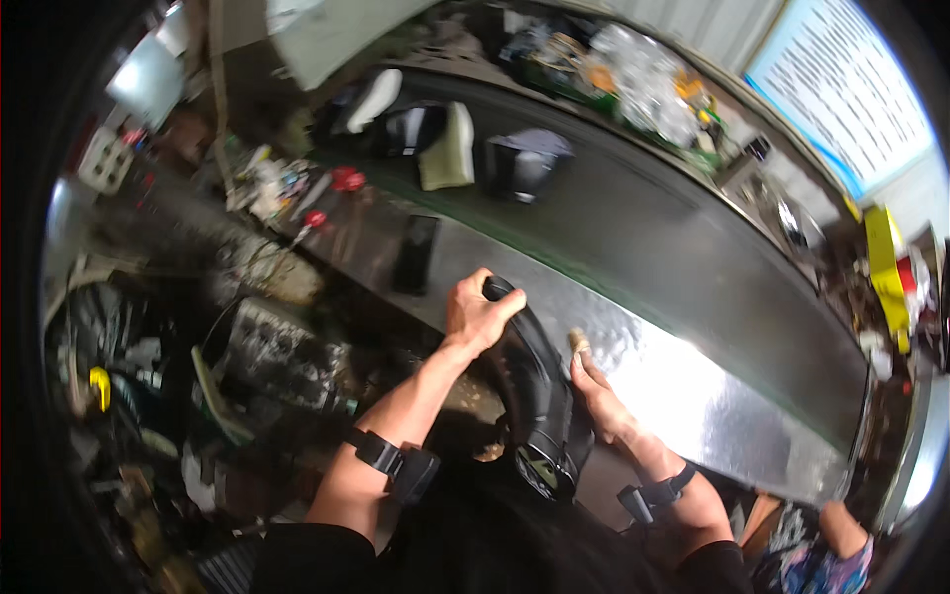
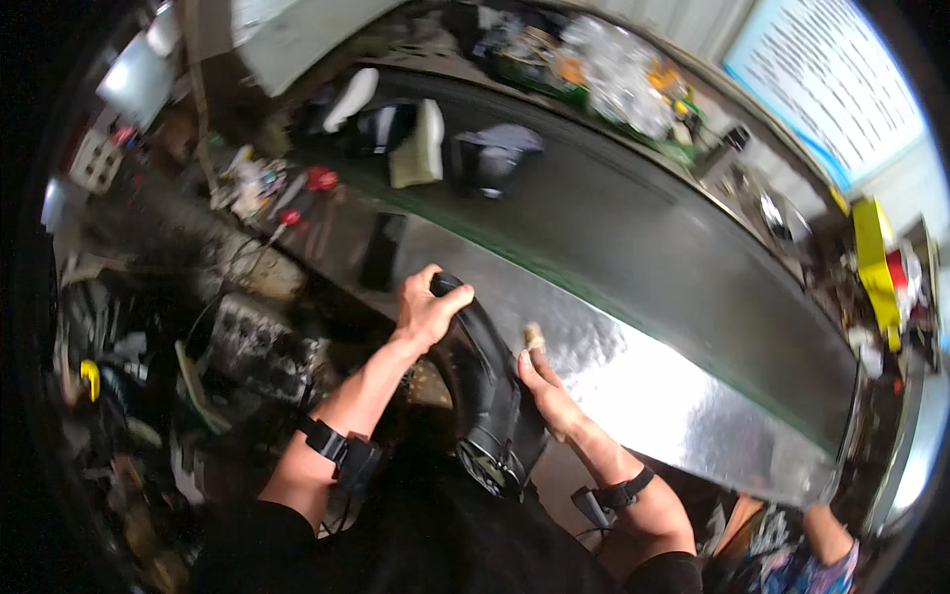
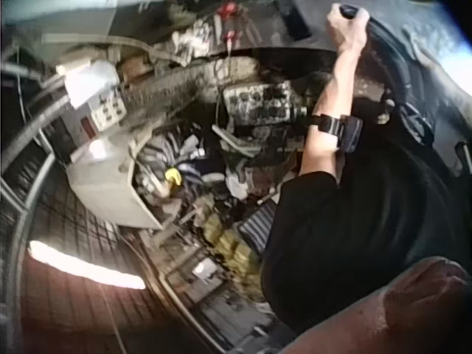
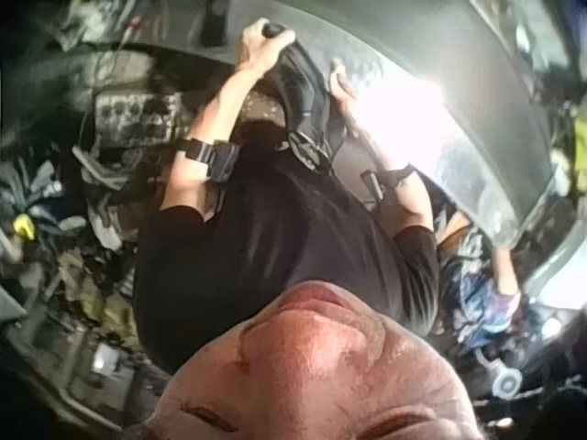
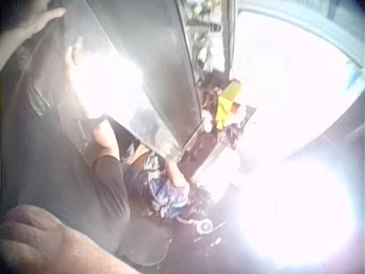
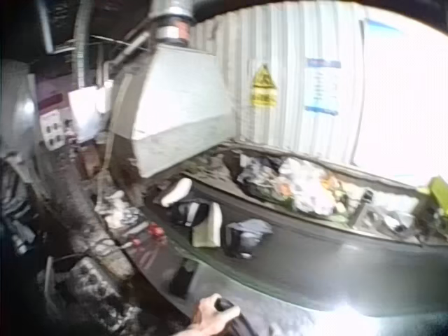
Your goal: Operating an industrial machine to shape and process shoe uppers.
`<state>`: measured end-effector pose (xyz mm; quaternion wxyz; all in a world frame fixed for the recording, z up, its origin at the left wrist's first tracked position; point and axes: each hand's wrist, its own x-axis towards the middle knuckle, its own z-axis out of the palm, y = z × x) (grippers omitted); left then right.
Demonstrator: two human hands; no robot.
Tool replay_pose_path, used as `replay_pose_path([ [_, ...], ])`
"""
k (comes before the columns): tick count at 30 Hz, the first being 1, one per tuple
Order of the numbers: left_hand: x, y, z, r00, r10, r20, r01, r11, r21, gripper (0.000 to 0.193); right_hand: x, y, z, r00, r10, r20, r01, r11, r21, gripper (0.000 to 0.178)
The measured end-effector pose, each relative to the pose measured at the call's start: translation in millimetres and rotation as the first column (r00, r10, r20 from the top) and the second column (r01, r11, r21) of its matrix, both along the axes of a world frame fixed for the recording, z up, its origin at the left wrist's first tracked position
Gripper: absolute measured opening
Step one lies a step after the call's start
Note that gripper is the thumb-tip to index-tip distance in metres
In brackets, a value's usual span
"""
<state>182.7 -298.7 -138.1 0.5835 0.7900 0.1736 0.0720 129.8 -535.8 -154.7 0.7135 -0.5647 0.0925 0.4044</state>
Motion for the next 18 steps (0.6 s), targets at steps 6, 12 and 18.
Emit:
replay_pose_path([
  [6, -91, 111, 58, 0.929, 0.358, 0.092, -0.364, 0.929, 0.07, 0.038, -28, 123, 46, 0.908, 0.085, 0.411, -0.085, 0.996, -0.018, 0.064],
  [12, -211, 235, 114, 0.658, 0.739, 0.146, -0.742, 0.669, -0.039, 0.036, -98, 272, 82, 0.832, 0.188, 0.521, -0.335, 0.92, 0.204, 0.057],
  [18, -325, 359, 148, 0.439, 0.891, 0.117, -0.834, 0.452, -0.317, 0.036, -162, 401, 96, 0.868, 0.309, 0.39, -0.446, 0.829, 0.337, 0.014],
])
